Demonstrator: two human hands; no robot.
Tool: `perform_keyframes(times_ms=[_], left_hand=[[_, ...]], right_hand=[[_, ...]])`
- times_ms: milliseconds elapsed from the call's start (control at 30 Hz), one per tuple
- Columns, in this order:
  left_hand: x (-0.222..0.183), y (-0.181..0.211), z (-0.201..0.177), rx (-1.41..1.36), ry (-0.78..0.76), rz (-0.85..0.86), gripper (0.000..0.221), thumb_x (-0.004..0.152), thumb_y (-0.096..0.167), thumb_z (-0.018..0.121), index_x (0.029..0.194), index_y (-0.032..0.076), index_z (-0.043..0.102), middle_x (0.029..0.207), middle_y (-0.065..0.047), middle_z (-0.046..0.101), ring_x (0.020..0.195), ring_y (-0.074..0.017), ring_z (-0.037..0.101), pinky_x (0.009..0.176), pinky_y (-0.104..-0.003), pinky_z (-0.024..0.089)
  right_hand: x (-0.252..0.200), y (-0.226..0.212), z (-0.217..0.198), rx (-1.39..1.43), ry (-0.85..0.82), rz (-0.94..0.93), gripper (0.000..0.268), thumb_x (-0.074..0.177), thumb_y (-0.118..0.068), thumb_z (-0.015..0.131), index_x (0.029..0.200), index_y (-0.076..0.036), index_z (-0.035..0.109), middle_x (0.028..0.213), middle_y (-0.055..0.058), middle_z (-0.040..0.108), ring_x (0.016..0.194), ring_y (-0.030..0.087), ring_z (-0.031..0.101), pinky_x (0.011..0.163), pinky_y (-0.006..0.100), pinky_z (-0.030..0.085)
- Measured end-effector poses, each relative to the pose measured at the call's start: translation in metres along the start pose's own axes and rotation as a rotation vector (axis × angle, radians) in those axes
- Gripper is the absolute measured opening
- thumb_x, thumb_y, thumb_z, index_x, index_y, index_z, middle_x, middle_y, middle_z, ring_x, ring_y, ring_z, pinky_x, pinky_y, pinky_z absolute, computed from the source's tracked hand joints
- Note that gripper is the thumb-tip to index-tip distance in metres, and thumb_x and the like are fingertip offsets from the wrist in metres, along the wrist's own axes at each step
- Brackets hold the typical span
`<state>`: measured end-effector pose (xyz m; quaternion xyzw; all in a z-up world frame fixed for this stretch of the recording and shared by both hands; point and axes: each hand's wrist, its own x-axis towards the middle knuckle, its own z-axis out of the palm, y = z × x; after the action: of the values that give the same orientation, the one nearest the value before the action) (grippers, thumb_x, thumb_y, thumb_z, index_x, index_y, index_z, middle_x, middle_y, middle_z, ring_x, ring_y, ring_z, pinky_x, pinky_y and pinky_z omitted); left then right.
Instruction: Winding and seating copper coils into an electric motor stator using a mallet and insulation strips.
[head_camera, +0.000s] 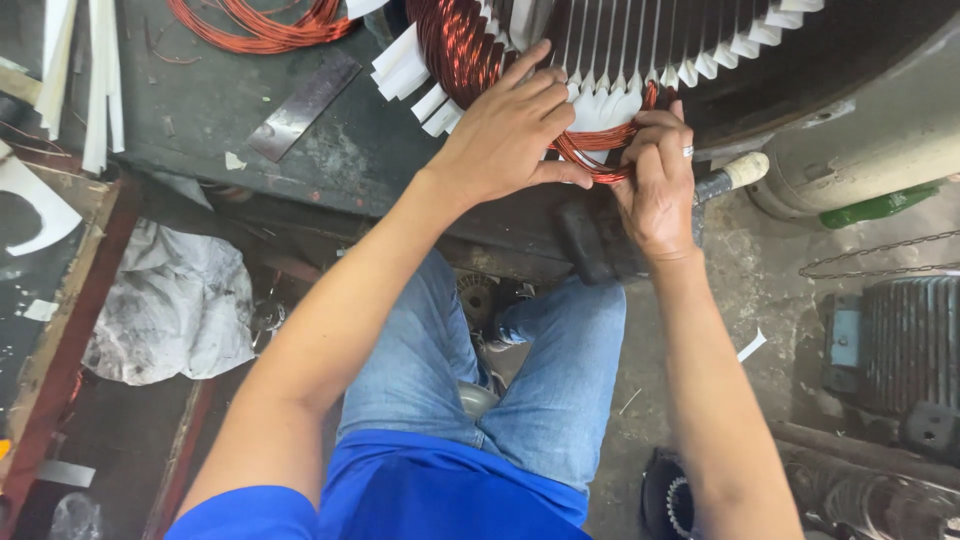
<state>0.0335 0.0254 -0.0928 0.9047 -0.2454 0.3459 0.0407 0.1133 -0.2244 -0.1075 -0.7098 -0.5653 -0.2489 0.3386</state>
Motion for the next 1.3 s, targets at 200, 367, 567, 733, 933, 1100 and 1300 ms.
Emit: perform_keyframes(times_ms=[200, 367, 567, 733, 933, 1100, 1300], left_hand=[[0.027, -0.018, -0.012, 0.034, -0.166, 0.221, 0.078, 0.108, 0.079, 0.06, 0.083, 0.006, 0.07, 0.08, -0.004, 0.068, 0.086, -0.0255, 0.063, 0.092, -0.04, 0.048], [0.044, -0.015, -0.02, 0.075, -0.309, 0.237, 0.077, 0.106, 0.079, 0.063, 0.076, 0.008, 0.073, 0.075, -0.006, 0.075, 0.082, -0.0275, 0.071, 0.09, -0.039, 0.048], [0.041, -0.009, -0.028, 0.171, -0.418, 0.159, 0.079, 0.113, 0.075, 0.057, 0.069, 0.011, 0.07, 0.062, -0.004, 0.07, 0.073, -0.0287, 0.076, 0.11, -0.044, 0.049], [0.036, -0.003, -0.018, 0.338, -0.382, 0.086, 0.077, 0.113, 0.076, 0.06, 0.066, 0.016, 0.075, 0.065, -0.004, 0.075, 0.074, -0.0295, 0.08, 0.116, -0.042, 0.048], [0.045, 0.004, -0.028, 0.348, -0.345, 0.037, 0.077, 0.115, 0.074, 0.06, 0.064, 0.017, 0.072, 0.06, -0.002, 0.07, 0.06, -0.0233, 0.071, 0.1, -0.04, 0.053], [0.03, 0.045, -0.057, -0.205, 0.255, -0.423, 0.056, 0.115, 0.048, 0.044, 0.124, 0.0, 0.07, 0.126, -0.021, 0.065, 0.124, -0.0375, 0.06, 0.109, -0.051, 0.049], [0.001, 0.079, -0.029, -1.346, 0.509, -1.28, 0.07, 0.116, 0.048, 0.036, 0.129, -0.016, 0.061, 0.111, -0.036, 0.075, 0.105, -0.0417, 0.079, 0.092, -0.049, 0.068]], right_hand=[[0.028, -0.027, -0.054, -0.254, -0.385, -0.115, 0.056, 0.118, -0.047, 0.048, 0.112, 0.005, 0.066, 0.112, 0.022, 0.063, 0.115, 0.041, 0.064, 0.134, 0.062, 0.033], [0.035, -0.01, -0.05, -0.419, -0.374, -0.264, 0.049, 0.118, -0.043, 0.058, 0.093, -0.002, 0.063, 0.093, 0.012, 0.062, 0.095, 0.033, 0.064, 0.122, 0.051, 0.053], [0.034, 0.0, -0.03, -0.472, -0.247, -0.312, 0.048, 0.122, -0.042, 0.053, 0.093, -0.004, 0.064, 0.089, 0.011, 0.059, 0.085, 0.032, 0.059, 0.101, 0.046, 0.057], [0.029, 0.0, -0.019, -0.513, -0.231, -0.202, 0.049, 0.122, -0.04, 0.064, 0.089, -0.005, 0.065, 0.082, 0.011, 0.064, 0.082, 0.033, 0.065, 0.102, 0.046, 0.057], [0.036, -0.011, -0.032, -0.378, -0.206, -0.136, 0.049, 0.121, -0.039, 0.062, 0.088, -0.003, 0.062, 0.085, 0.012, 0.064, 0.083, 0.033, 0.063, 0.098, 0.045, 0.054], [0.043, -0.017, -0.041, -0.089, -0.2, -0.123, 0.046, 0.116, -0.034, 0.055, 0.087, 0.001, 0.059, 0.081, 0.011, 0.05, 0.075, 0.028, 0.056, 0.121, 0.055, 0.048], [0.03, 0.001, -0.027, 0.039, -0.071, -0.056, 0.038, 0.11, -0.031, 0.074, 0.092, 0.002, 0.068, 0.087, 0.019, 0.066, 0.088, 0.043, 0.072, 0.119, 0.067, 0.045]])
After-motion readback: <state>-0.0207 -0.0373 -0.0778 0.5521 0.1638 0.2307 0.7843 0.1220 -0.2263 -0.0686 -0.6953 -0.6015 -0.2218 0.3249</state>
